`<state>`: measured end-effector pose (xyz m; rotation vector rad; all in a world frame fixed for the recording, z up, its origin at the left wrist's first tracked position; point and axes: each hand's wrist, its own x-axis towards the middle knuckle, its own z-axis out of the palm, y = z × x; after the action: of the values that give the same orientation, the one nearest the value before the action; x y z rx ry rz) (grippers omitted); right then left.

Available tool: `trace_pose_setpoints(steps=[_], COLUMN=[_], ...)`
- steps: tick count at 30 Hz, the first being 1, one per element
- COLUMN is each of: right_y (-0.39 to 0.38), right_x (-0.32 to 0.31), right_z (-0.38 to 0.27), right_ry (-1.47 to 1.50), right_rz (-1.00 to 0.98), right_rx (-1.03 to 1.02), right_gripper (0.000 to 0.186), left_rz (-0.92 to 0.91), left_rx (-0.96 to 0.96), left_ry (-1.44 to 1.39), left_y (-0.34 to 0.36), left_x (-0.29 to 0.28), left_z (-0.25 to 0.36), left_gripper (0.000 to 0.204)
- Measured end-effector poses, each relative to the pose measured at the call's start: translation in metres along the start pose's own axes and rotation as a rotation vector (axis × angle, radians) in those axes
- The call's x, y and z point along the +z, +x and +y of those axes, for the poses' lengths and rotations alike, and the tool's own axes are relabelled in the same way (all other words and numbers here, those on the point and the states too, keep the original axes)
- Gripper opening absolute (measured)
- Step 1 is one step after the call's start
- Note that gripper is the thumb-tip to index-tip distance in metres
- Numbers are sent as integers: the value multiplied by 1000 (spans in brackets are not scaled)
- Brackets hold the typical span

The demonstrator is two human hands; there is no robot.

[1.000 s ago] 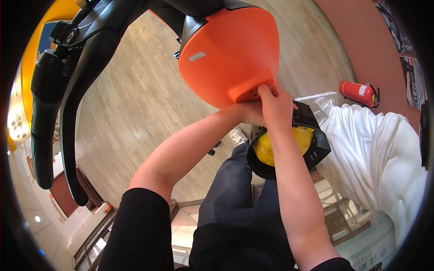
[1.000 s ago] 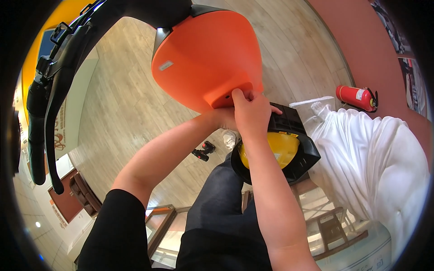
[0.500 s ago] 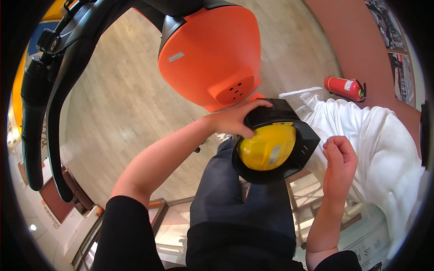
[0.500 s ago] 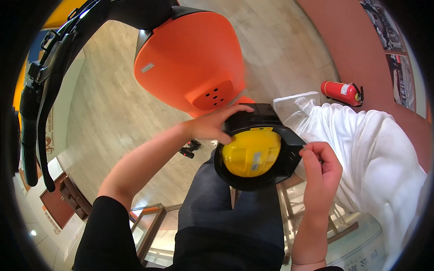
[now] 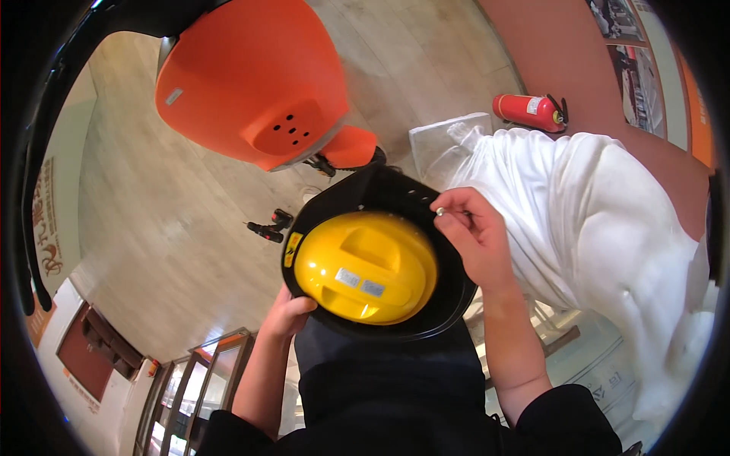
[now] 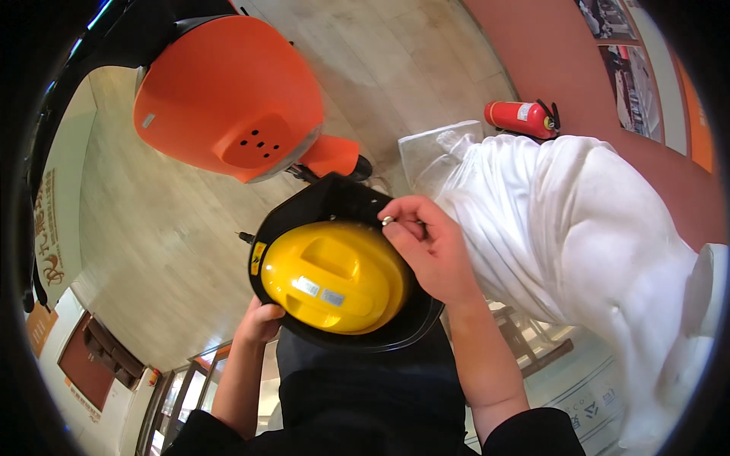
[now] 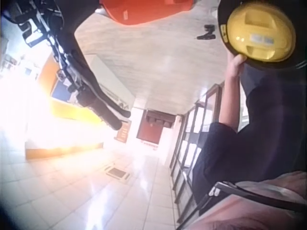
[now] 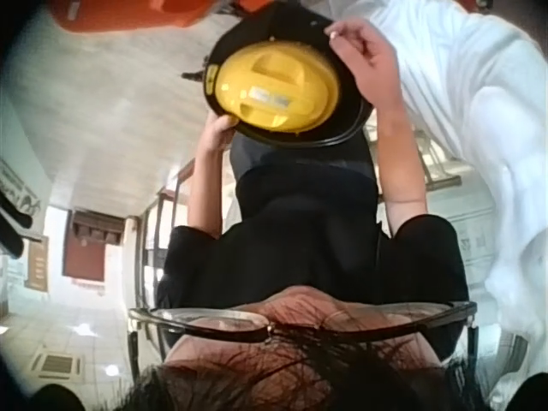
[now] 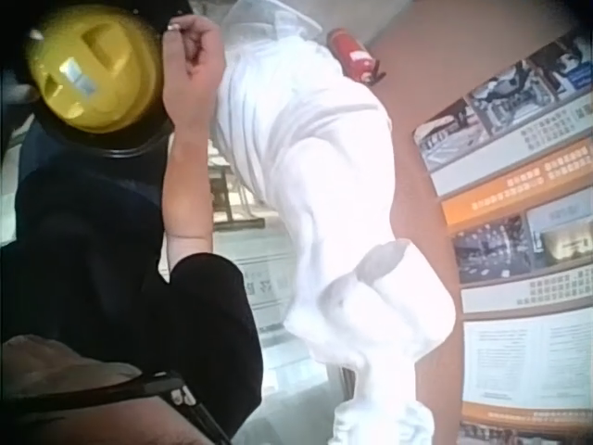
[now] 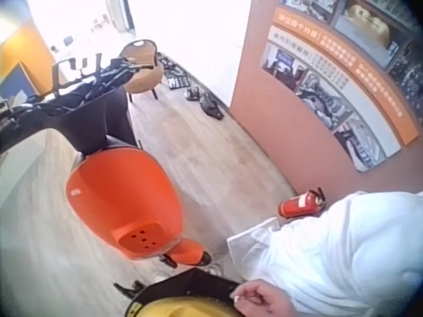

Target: Replacing or repairing components of an electric scooter using a power drill.

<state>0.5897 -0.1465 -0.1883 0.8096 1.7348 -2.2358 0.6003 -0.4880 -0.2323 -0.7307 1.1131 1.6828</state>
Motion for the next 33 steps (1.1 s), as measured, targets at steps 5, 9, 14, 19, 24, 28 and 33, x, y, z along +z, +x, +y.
trace_pose_setpoints(steps=[5,9,14,19,24,28,33], right_y=[-1,0,3,12,17,35,46], right_x=[0,5,0,-28,-30,-50,-45], right_z=[-4,-18,-31,-18,15,80,97], right_ry=[580,662,713,309,-209,-325,179], right_rz=[-207,-178,-107,-122,-8,92,87], right_rx=[258,375,378,229,197,115,536], right_gripper=[13,15,15,14,20,25,42], left_rz=[40,57,102,127,216,295,494], left_rx=[28,88,133,151,399,540,500], left_ry=[-94,-126,-175,-203,-94,11,108], left_y=[-29,-41,-47,-52,-57,-65,-80], left_x=[3,10,15,12,37,50,59], left_z=[-27,-38,-51,-62,-46,-52,-70], left_gripper=[77,75,74,90,115,123,125])
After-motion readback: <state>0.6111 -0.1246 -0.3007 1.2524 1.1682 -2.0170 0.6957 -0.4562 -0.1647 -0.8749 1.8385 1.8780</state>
